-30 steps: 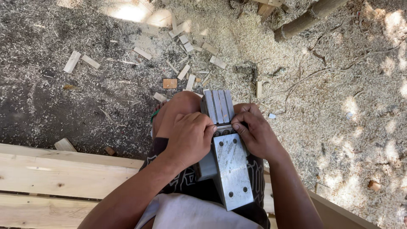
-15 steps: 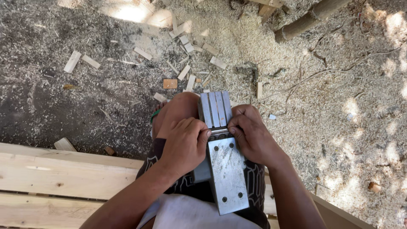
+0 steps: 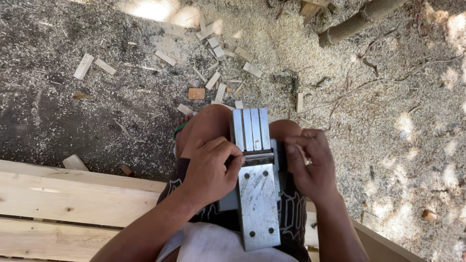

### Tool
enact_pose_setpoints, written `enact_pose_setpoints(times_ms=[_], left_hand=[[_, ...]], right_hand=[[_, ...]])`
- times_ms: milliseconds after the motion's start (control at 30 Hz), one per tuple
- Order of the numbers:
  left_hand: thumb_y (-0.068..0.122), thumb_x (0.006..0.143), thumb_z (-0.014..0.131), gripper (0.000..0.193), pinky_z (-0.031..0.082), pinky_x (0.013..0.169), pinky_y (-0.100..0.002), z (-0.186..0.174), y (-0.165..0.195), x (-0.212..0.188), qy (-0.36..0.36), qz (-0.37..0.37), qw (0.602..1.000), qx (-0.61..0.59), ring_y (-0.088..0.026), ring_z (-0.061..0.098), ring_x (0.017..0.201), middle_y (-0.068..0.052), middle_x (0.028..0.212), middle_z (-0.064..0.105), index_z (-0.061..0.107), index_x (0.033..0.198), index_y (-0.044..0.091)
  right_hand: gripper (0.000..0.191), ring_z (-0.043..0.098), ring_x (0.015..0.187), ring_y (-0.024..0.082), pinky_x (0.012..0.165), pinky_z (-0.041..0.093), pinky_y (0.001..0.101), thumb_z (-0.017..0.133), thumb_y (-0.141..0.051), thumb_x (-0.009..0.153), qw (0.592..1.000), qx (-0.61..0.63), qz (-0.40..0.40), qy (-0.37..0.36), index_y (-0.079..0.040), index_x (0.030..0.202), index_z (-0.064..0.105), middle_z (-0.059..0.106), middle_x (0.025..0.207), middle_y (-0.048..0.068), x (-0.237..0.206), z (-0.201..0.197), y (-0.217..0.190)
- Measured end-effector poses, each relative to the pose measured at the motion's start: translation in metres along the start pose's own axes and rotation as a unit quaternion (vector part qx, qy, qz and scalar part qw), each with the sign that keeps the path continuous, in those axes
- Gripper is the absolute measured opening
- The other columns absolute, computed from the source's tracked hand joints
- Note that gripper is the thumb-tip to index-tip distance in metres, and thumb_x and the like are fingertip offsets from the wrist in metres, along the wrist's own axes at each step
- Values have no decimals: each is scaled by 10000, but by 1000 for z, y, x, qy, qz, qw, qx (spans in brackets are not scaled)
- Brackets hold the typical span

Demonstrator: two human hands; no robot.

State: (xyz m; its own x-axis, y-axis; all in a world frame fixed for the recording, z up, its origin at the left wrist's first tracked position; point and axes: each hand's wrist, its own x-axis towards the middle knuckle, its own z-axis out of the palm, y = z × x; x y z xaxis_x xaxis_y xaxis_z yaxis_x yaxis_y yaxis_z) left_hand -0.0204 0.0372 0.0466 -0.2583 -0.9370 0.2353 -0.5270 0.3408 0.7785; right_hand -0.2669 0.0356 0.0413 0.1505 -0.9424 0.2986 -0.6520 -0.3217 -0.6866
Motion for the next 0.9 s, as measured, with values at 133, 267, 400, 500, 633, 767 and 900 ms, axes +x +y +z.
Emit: enact_pose_setpoints(times_ms=[133,267,400,500,633,767,900], left_hand=[[135,853,769,146,381,753,-409,2,-7,5,33,22,998,43,-223,640,724,-20,747,664,638,798,97],[195,845,810,234,435,735,-388,4,-12,13,26,-39,999,0,-189,630,608,-15,656,641,622,747,97],[237,800,841,312,436,529,-341,5,-20,22,25,-126,990,-63,-166,566,497,-41,593,602,588,730,70],[228,845,809,325,398,427,-320,7,-24,22,9,-153,981,-118,-143,539,443,-48,544,581,562,722,58],[207,898,767,321,397,418,-317,8,-30,14,32,-94,985,-139,-130,536,422,-41,553,575,548,720,56],[206,907,770,334,401,420,-332,6,-33,7,36,-85,987,-129,-160,547,398,-46,520,578,552,702,59],[195,896,774,331,423,428,-336,4,-34,7,44,-70,988,-129,-174,577,410,-47,535,598,547,694,64]], right_hand=[[91,665,794,167,595,543,259,698,-85,956,1000,0,-19,-16,-39,1026,734,651,960,101,3,1,-5],[142,704,726,182,567,554,280,778,-139,868,999,-26,35,-28,-42,970,759,686,922,93,-1,7,-29],[137,710,660,205,545,554,319,793,-171,851,989,-87,115,-23,-44,902,779,702,875,82,6,13,-48],[146,714,663,229,581,560,354,789,-197,859,980,-126,150,-18,-51,869,787,709,843,90,10,17,-59],[162,724,678,262,620,567,391,788,-220,851,968,-140,207,-10,-59,863,799,732,833,105,9,26,-67],[149,714,670,242,649,572,372,785,-192,847,962,-126,241,-12,-43,862,781,734,842,113,7,38,-62],[139,699,675,197,648,566,341,781,-143,824,962,-50,270,-3,-15,877,771,725,824,111,5,44,-51]])
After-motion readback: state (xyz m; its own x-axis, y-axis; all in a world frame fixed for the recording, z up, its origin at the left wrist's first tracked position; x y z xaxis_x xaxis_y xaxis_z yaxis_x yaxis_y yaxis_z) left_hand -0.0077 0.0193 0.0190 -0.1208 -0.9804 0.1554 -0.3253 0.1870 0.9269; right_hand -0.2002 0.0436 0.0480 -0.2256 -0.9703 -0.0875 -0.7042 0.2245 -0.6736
